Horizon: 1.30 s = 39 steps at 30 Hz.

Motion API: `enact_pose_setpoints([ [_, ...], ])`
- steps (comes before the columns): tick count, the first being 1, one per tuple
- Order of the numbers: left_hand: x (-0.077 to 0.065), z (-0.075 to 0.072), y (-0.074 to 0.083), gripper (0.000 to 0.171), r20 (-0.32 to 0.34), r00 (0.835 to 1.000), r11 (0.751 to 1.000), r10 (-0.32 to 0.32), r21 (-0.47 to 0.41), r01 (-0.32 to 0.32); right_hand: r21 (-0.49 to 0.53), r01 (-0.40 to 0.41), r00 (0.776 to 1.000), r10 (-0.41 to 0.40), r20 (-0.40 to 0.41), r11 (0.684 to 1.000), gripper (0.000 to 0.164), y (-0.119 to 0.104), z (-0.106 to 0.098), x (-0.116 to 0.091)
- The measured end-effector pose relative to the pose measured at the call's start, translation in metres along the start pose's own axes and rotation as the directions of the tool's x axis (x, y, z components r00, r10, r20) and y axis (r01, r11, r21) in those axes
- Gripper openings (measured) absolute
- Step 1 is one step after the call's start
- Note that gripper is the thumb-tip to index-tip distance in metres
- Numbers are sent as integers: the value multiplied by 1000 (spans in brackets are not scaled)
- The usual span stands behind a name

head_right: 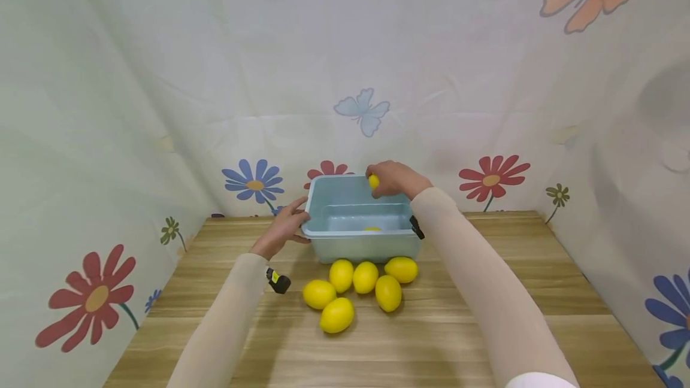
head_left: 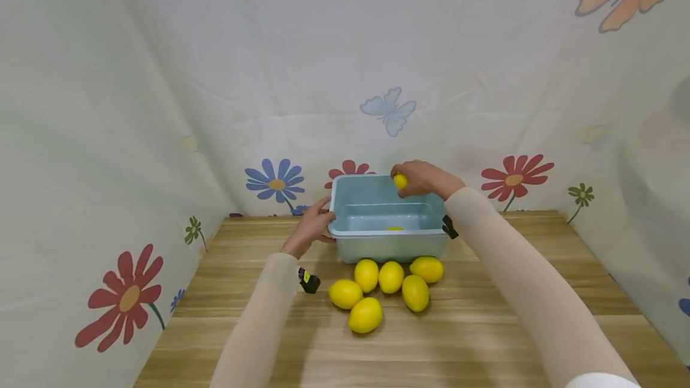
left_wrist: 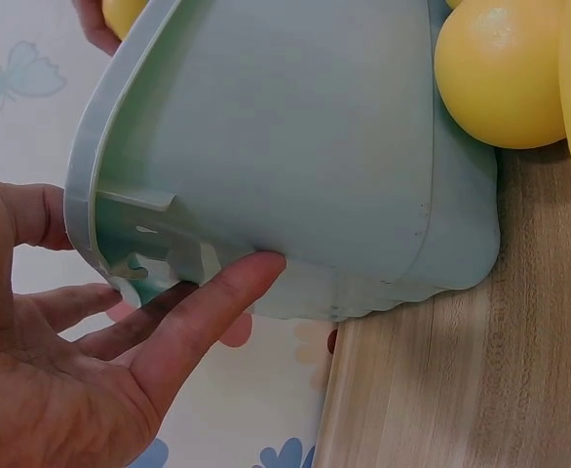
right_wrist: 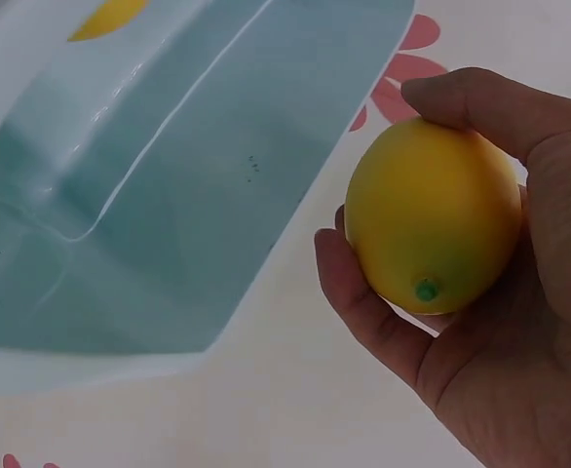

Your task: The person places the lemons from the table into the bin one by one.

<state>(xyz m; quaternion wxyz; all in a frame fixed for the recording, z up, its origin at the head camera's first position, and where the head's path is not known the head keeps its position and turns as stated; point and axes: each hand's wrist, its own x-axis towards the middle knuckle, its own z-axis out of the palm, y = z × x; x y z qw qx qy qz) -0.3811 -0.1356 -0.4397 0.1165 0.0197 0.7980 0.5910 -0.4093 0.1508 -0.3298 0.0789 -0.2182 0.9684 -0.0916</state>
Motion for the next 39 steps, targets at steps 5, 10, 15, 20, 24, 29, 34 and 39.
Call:
enact_pose_setpoints([
  [5,0,0,0,62,-4,1000,1000,4,-9,-4,58,-83,992,78,99,995,51,6,-1,9],
  [10,-1,0,0,61,2,1000,1000,-1,-8,1,100,-144,975,124,182,984,51,11,2,16],
  [15,-3,0,1,61,3,1000,1000,-13,-10,13,95,-150,971,128,204,984,51,13,6,22],
  [20,-3,1,2,63,-4,1000,1000,-16,-9,16,95,-157,969,135,206,983,52,15,9,26],
  [24,-3,0,2,64,-7,1000,1000,-15,-14,15,112,-185,964,158,215,976,51,14,10,27],
  [29,-2,-1,2,62,-8,1000,1000,-8,-14,8,98,-191,965,168,202,977,50,16,7,24],
  [34,-2,-1,3,64,-1,1000,1000,-10,-13,10,50,-172,971,160,180,984,51,16,4,20],
  [39,-2,1,2,63,-8,1000,1000,-11,-17,11,-14,-93,987,94,133,996,50,11,-3,18],
])
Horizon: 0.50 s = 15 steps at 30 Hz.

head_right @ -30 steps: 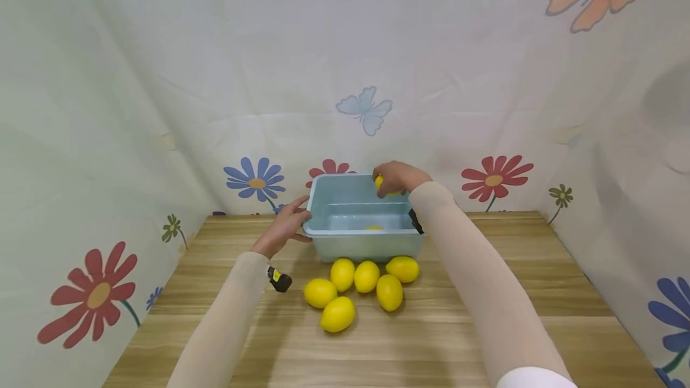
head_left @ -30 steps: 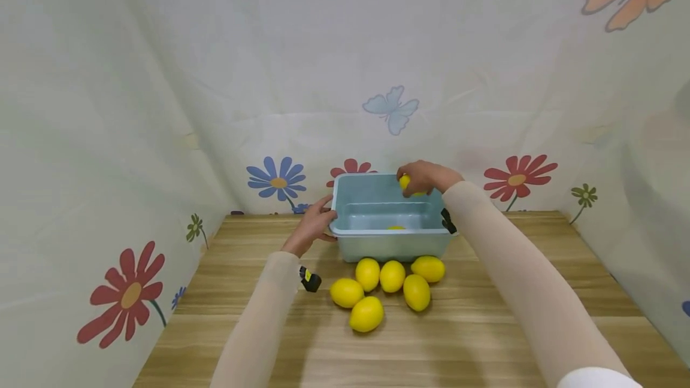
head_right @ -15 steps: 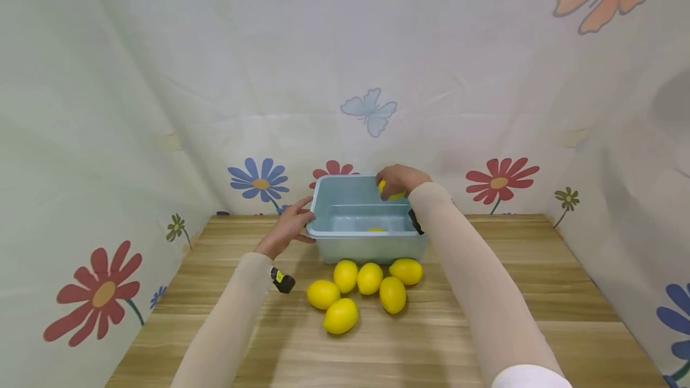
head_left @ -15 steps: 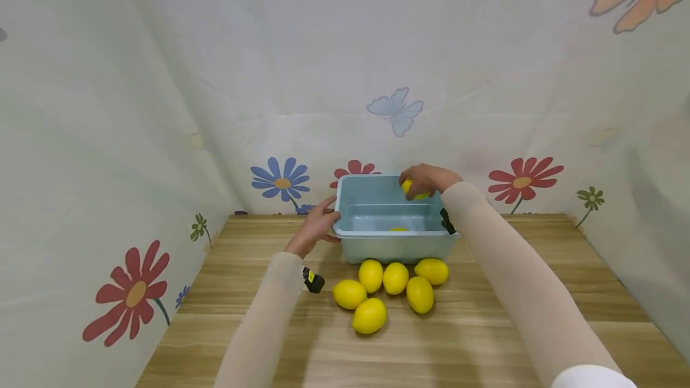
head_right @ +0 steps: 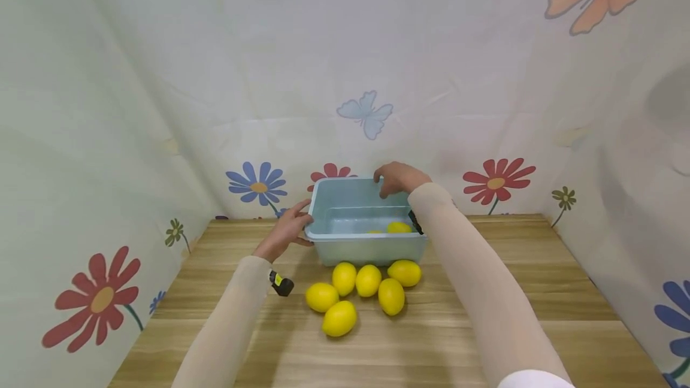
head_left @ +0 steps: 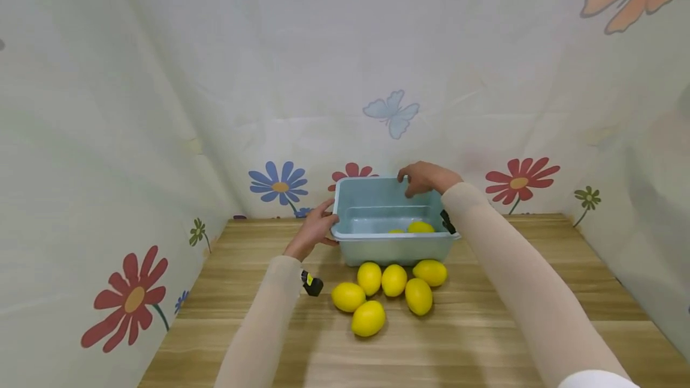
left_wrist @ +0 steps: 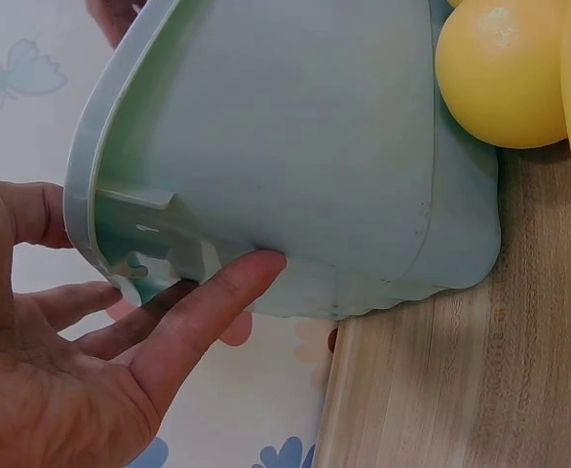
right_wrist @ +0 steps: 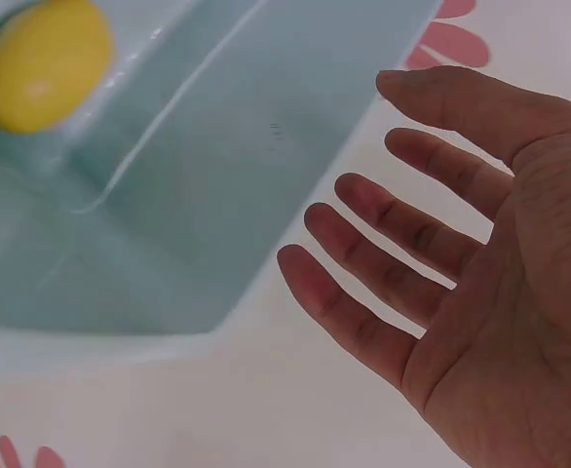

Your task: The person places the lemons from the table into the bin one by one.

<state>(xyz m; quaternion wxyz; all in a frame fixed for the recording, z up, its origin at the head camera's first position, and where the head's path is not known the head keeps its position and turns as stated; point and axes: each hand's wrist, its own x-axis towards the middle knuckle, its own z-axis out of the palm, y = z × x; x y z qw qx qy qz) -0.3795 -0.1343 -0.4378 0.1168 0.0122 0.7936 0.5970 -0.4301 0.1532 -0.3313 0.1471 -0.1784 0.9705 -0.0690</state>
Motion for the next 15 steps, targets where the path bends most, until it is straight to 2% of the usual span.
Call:
enact_pose_setpoints([
  [8,0,2,-2,63,-14,1000,1000,3,8,-3,-19,50,997,-51,-53,999,50,-15,-10,-15],
  [15,-2,1,-1,63,-4,1000,1000,19,11,-19,11,95,986,-93,-140,995,54,-29,-14,-41],
])
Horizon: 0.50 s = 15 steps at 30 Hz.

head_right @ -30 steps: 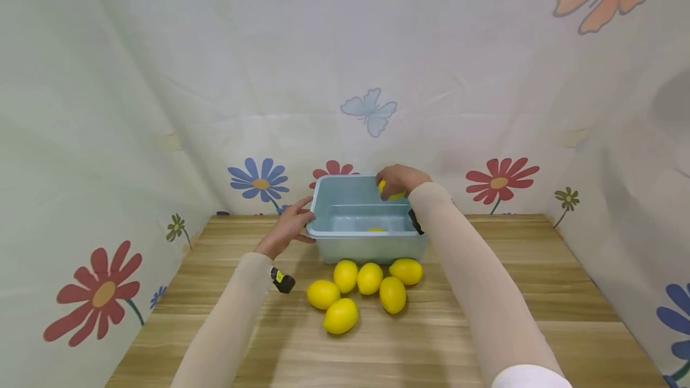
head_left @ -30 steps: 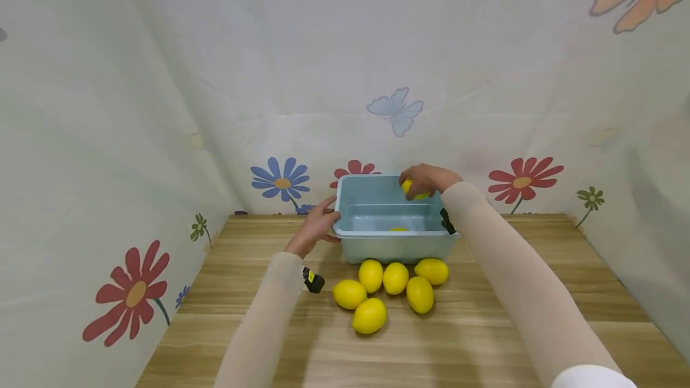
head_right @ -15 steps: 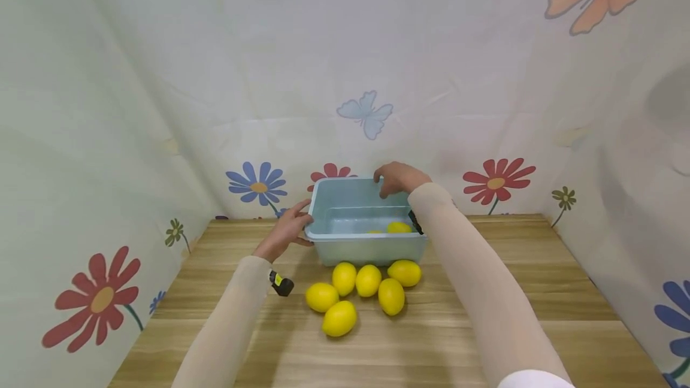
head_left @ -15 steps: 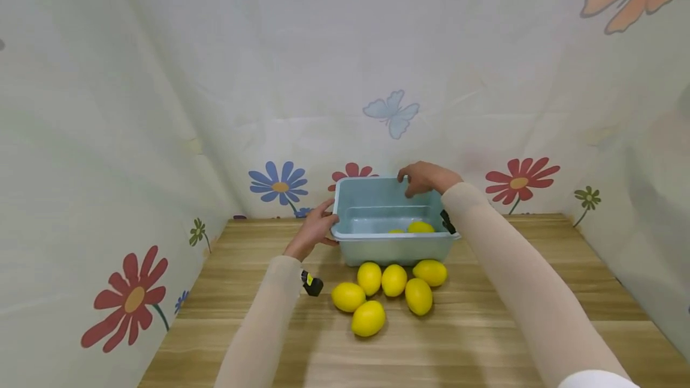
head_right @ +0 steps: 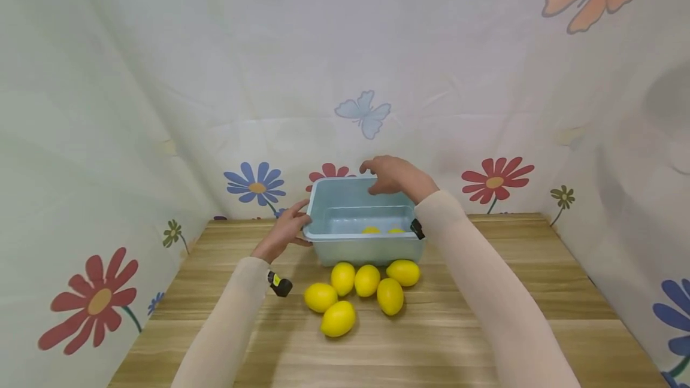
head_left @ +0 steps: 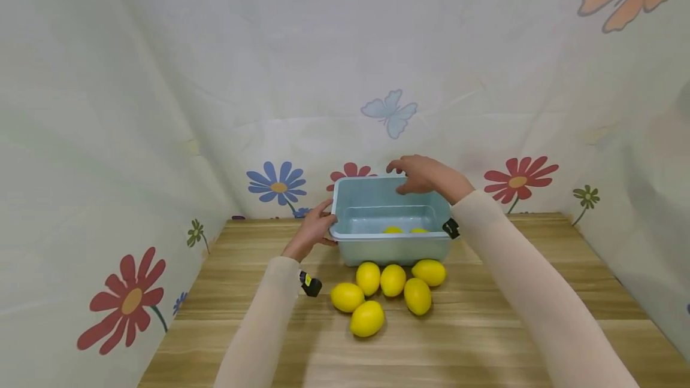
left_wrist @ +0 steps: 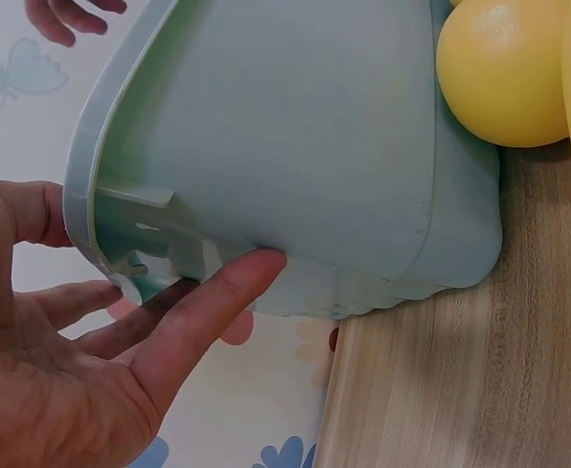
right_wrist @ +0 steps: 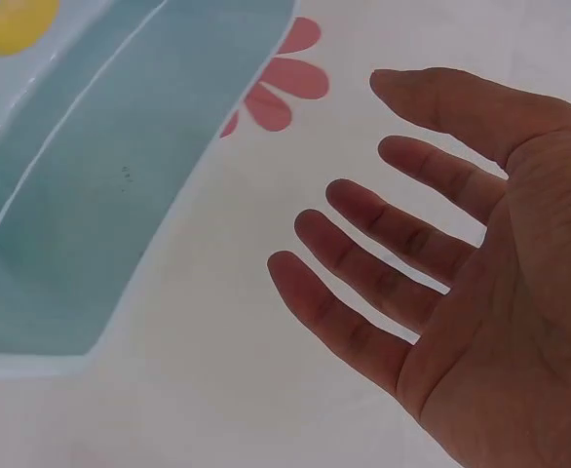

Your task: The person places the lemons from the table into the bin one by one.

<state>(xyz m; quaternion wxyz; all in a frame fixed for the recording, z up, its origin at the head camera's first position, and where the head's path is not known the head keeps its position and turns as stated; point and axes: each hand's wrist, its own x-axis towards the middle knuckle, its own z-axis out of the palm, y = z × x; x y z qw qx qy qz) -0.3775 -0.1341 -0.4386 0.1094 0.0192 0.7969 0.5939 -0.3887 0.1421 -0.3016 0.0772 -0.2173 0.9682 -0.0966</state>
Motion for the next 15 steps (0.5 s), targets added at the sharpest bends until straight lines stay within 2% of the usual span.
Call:
enact_pose_setpoints([
  [10,0,-2,-1,62,6,1000,1000,0,-3,0,-13,70,993,-71,-90,997,54,-11,4,-31],
  [15,1,-2,-4,63,14,1000,1000,7,-11,-7,-38,117,980,-121,-159,992,53,-11,11,-50],
])
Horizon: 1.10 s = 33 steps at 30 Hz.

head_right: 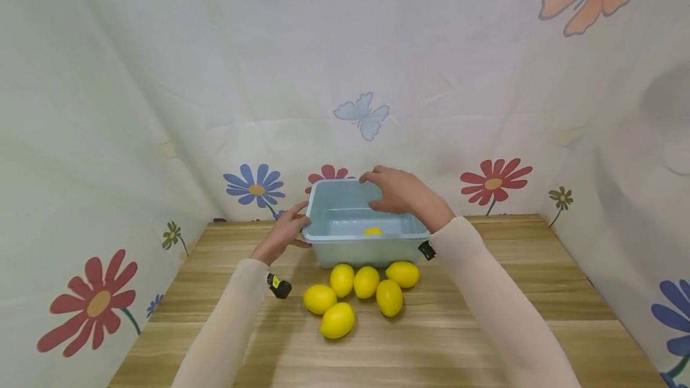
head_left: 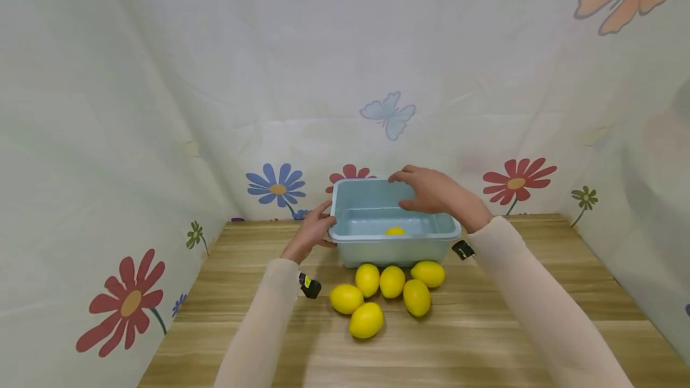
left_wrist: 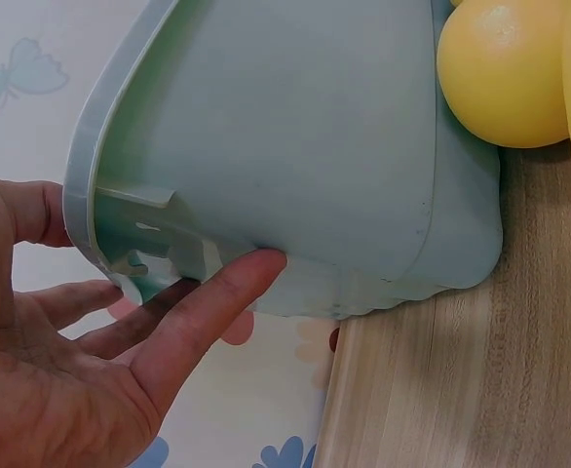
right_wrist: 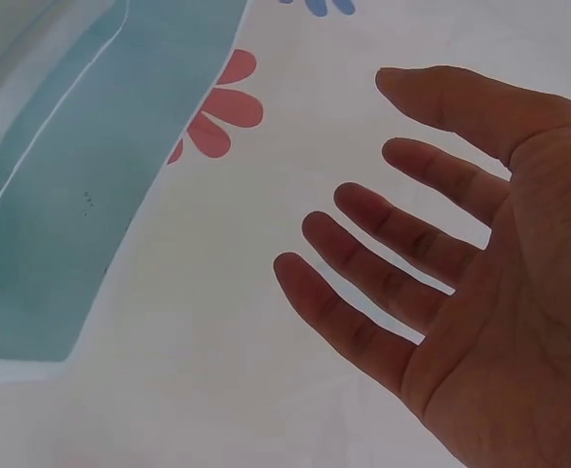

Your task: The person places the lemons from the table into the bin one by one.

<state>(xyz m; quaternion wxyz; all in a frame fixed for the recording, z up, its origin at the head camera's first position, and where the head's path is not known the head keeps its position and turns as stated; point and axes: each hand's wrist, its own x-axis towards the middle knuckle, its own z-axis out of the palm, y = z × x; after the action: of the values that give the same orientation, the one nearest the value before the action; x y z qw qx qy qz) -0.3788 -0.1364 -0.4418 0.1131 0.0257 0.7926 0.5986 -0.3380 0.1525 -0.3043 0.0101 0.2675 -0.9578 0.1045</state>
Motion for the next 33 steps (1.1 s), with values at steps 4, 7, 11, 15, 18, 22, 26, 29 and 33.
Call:
enact_pose_setpoints([
  [4,0,1,-2,62,0,1000,1000,5,-4,-5,-16,42,996,-43,-74,999,52,1,5,-18],
  [7,0,2,-3,61,-11,1000,1000,1,5,-1,-22,69,990,-71,-119,997,51,3,12,-31],
  [11,-1,4,-4,61,-17,1000,1000,-11,14,11,-49,101,981,-107,-164,994,51,4,24,-47],
  [15,-1,4,-5,61,-18,1000,1000,-19,10,19,-84,136,968,-150,-201,987,51,2,34,-59],
  [18,-1,4,-5,61,-24,1000,1000,-19,12,19,-103,166,959,-185,-214,981,50,-2,40,-67],
  [22,-1,3,-4,60,-27,1000,1000,-14,11,14,-122,195,952,-218,-217,973,50,-9,49,-76],
  [26,-1,3,-3,60,-27,1000,1000,-10,11,10,-154,209,953,-236,-188,966,50,-14,61,-86],
  [29,-1,2,-3,60,-22,1000,1000,-6,12,6,-156,205,961,-229,-154,966,49,-15,70,-92],
  [33,0,1,-2,61,-16,1000,1000,-3,5,3,-141,208,962,-228,-147,968,49,-13,78,-99],
])
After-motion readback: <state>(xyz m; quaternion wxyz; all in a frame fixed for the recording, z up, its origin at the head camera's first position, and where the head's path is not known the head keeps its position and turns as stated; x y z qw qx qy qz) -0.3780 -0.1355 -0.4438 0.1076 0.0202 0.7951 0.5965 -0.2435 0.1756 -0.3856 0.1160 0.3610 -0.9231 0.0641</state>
